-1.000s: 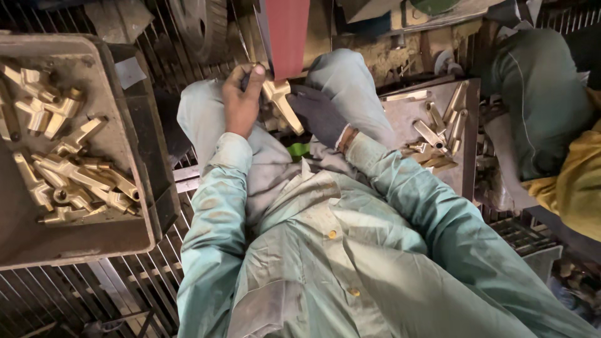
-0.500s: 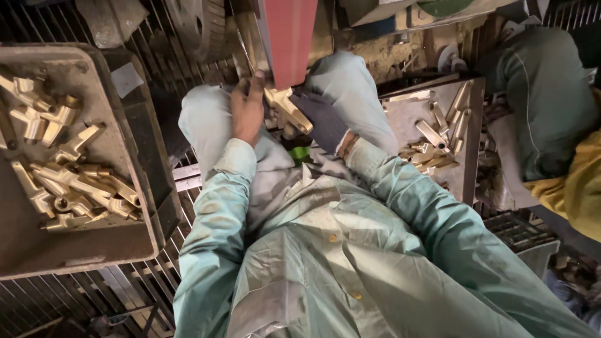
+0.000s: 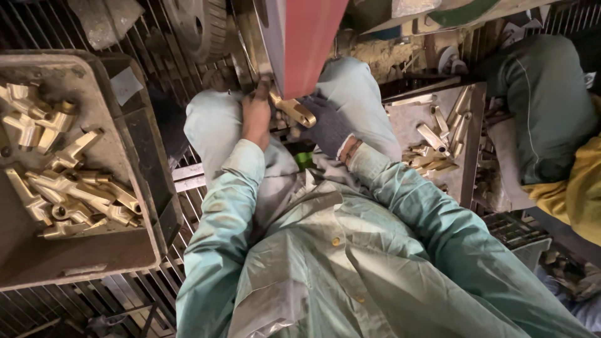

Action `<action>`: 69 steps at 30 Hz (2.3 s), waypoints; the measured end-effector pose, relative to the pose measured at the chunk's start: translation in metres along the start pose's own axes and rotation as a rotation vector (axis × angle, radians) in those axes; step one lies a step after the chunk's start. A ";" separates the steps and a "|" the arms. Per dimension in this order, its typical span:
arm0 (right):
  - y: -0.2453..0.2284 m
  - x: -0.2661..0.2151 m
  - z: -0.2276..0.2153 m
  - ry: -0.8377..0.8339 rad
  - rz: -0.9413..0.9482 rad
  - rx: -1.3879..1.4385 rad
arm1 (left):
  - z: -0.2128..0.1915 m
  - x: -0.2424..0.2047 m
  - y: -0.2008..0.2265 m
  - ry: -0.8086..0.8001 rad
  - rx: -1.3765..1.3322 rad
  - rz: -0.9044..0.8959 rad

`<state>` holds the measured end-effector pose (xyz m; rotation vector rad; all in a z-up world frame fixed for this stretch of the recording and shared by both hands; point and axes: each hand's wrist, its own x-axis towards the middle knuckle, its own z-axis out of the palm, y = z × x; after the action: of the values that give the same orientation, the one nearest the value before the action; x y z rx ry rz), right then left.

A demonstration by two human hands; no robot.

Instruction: The person sits on the floor and uses a belt grinder to smooth and shape small brass-colored metal parts. They pick up each part from a bin, press it against the moving belt, rotate it to grind different edges, and then place the finished part on a nearby metal tray.

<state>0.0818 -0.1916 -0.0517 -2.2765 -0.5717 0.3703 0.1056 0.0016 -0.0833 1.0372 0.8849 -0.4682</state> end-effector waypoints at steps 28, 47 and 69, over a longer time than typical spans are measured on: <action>-0.078 0.019 -0.054 -0.019 0.471 0.902 | -0.008 -0.015 0.014 -0.157 0.173 0.852; -0.081 -0.018 -0.074 -0.228 0.092 0.946 | -0.015 -0.093 0.014 -0.230 0.322 0.971; -0.063 -0.018 -0.068 0.144 0.150 0.975 | -0.012 -0.100 0.011 -0.299 0.740 1.040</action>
<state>0.0771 -0.2022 0.0416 -1.3821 -0.0849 0.4300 0.0502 0.0110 0.0013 1.8632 -0.2011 -0.0279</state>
